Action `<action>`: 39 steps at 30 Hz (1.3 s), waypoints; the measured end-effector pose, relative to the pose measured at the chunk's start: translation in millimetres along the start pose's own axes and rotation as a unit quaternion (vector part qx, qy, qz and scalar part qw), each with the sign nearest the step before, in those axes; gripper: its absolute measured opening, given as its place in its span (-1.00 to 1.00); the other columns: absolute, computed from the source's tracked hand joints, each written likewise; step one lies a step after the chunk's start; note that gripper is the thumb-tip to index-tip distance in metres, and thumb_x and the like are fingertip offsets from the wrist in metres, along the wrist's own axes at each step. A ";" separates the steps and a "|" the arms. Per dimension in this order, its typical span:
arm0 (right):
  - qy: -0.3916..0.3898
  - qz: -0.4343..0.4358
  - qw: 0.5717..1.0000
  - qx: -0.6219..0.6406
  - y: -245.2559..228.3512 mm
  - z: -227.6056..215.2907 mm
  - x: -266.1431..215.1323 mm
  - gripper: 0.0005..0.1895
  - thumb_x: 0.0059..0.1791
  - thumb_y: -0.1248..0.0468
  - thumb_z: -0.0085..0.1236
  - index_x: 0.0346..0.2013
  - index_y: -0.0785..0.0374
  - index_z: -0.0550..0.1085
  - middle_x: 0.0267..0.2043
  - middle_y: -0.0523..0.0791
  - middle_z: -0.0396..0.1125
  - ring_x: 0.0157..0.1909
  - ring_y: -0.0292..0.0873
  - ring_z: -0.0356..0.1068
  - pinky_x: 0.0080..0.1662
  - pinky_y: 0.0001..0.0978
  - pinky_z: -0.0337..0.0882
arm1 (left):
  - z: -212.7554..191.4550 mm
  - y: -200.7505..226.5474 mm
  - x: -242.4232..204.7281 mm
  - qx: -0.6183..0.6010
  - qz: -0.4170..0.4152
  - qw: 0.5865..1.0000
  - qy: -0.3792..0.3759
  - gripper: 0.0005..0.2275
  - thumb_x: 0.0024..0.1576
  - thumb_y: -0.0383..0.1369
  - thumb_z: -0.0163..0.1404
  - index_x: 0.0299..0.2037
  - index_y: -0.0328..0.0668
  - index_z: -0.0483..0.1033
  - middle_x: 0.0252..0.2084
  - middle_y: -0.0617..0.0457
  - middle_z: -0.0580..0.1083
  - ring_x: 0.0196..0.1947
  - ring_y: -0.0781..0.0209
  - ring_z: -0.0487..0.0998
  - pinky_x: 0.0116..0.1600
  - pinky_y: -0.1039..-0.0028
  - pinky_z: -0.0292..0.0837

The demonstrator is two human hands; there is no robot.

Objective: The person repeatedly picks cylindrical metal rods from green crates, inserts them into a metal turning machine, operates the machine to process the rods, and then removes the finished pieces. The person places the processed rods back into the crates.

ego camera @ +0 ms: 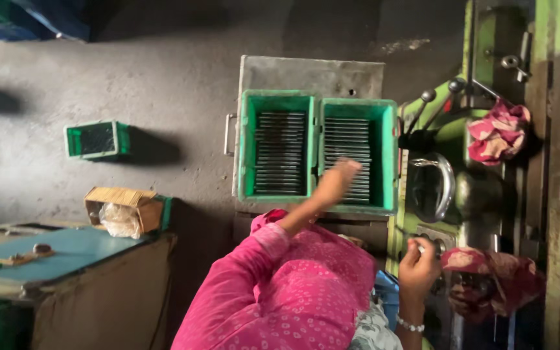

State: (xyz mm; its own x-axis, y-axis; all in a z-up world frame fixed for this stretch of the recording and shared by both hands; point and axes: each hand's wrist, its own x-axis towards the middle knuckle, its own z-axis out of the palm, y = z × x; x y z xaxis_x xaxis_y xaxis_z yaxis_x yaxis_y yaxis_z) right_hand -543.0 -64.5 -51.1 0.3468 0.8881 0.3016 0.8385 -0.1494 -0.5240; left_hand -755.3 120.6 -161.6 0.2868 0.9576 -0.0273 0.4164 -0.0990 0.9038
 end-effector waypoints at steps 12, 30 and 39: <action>0.073 -0.049 0.990 0.108 -70.3 -20.7 56.8 -0.86 0.31 0.39 0.09 -0.04 0.47 0.40 -0.20 0.06 0.41 -0.23 -0.08 0.43 -0.13 -0.29 0.42 | -26.3 161.2 -24.4 -0.457 -0.072 0.828 -0.316 -0.57 0.32 -0.08 -0.19 0.34 -0.01 0.20 -0.47 0.13 0.39 -0.69 0.46 0.20 -0.63 0.59 0.07; 0.062 -0.274 0.958 -0.063 -73.9 -46.9 53.5 -0.87 0.16 0.35 0.26 -0.11 0.35 0.47 -0.24 0.04 0.44 -0.25 0.13 0.46 -0.17 -0.06 0.42 | -36.8 168.1 -35.1 -0.473 -0.078 0.830 -0.286 -0.62 0.37 -0.08 -0.16 0.23 -0.15 0.38 -0.19 0.19 0.41 -0.41 0.50 0.34 -0.37 0.62 0.28; 0.109 -0.307 0.945 -0.028 -48.2 -58.5 42.4 -0.75 0.01 0.35 0.30 -0.11 0.32 0.42 -0.38 -0.01 0.39 -0.43 0.10 0.41 -0.34 -0.08 0.38 | -29.0 178.1 -44.7 -0.522 -0.090 0.782 -0.328 -0.80 0.41 -0.34 -0.20 0.12 -0.21 0.40 -0.40 0.10 0.40 -0.57 0.46 0.23 -0.53 0.62 0.07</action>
State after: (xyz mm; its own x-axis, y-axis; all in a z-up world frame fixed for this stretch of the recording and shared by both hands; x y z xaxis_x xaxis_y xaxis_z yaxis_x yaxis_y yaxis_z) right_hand -544.2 -45.0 33.6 -0.1402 0.7053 0.6949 0.9286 0.3371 -0.1549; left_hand -719.0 68.0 13.0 0.8284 0.5515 -0.0982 -0.3316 0.6242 0.7074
